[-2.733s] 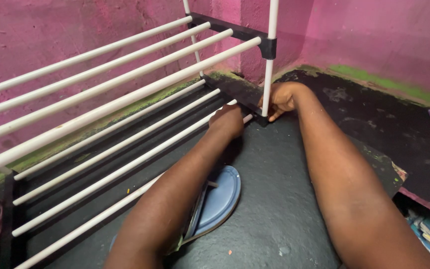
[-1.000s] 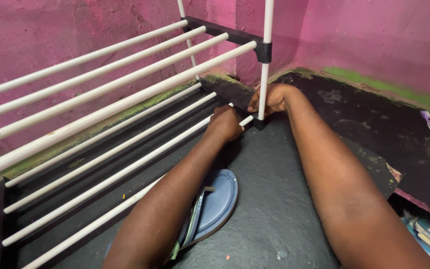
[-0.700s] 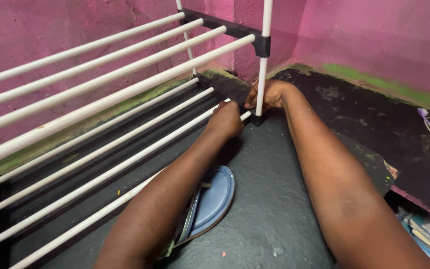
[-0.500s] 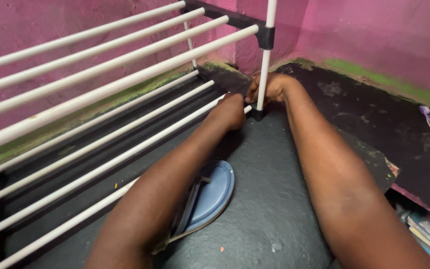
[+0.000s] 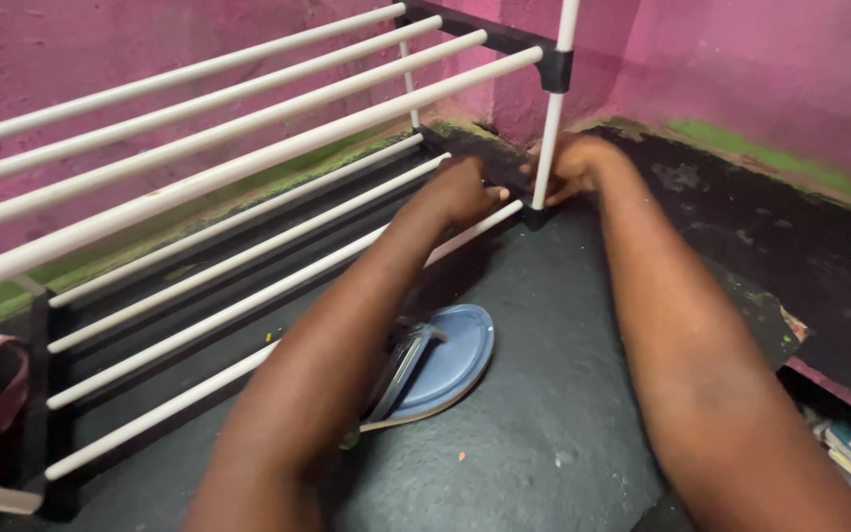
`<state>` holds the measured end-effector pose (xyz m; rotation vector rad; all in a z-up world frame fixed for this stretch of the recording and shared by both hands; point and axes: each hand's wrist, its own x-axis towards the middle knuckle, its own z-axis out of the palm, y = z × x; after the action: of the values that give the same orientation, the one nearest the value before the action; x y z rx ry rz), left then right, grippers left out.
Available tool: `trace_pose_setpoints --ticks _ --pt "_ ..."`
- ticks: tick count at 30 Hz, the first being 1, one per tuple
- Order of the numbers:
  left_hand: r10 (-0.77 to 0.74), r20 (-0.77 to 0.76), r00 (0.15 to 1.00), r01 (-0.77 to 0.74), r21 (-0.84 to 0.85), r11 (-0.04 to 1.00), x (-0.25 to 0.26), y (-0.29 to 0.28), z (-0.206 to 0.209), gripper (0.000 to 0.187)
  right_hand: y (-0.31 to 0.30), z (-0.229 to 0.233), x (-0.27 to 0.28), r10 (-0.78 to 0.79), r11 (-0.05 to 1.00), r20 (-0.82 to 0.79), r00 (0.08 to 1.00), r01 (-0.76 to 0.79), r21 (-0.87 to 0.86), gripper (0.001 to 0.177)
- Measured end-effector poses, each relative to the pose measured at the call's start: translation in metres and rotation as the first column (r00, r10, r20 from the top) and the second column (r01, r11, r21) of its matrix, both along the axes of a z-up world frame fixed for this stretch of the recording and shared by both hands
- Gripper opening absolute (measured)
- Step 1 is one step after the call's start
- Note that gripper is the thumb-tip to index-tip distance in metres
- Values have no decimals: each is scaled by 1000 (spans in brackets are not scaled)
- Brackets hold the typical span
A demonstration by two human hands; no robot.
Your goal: The person wipes the horizontal bars of a white shoe rack with a cloth, then cleans a blue flip-flop on the floor. The person handles the rack bars and the flip-flop one at a time.
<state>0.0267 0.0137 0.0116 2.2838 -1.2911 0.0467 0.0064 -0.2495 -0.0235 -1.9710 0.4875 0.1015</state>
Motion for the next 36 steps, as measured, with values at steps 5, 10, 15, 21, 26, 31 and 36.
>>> trace_pose_setpoints --ticks 5,10,15,21,26,31,36 --pt "-76 1 997 75 36 996 -67 87 20 27 -46 10 -28 -108 991 -90 990 100 -84 27" --pt "206 465 861 -197 -68 978 -157 211 -2 56 -85 20 -41 -15 998 -317 948 -4 -58 30" --pt "212 230 950 -234 74 969 -204 265 -29 50 -115 27 -42 -26 976 -457 889 -76 -204 38" --pt "153 327 933 -206 136 969 -217 296 -45 23 -65 24 -62 -19 926 -469 883 -162 -341 40" --pt "157 119 980 -176 173 969 -227 314 -42 17 113 87 -110 327 608 -370 869 -494 -622 41" --pt "116 -349 930 -226 -292 929 -221 332 -46 21 317 117 -178 880 222 -195 432 -739 -636 67" --pt "-23 -679 734 -459 -519 721 -200 348 -57 24 430 67 -212 889 418 70 453 -740 -526 92"
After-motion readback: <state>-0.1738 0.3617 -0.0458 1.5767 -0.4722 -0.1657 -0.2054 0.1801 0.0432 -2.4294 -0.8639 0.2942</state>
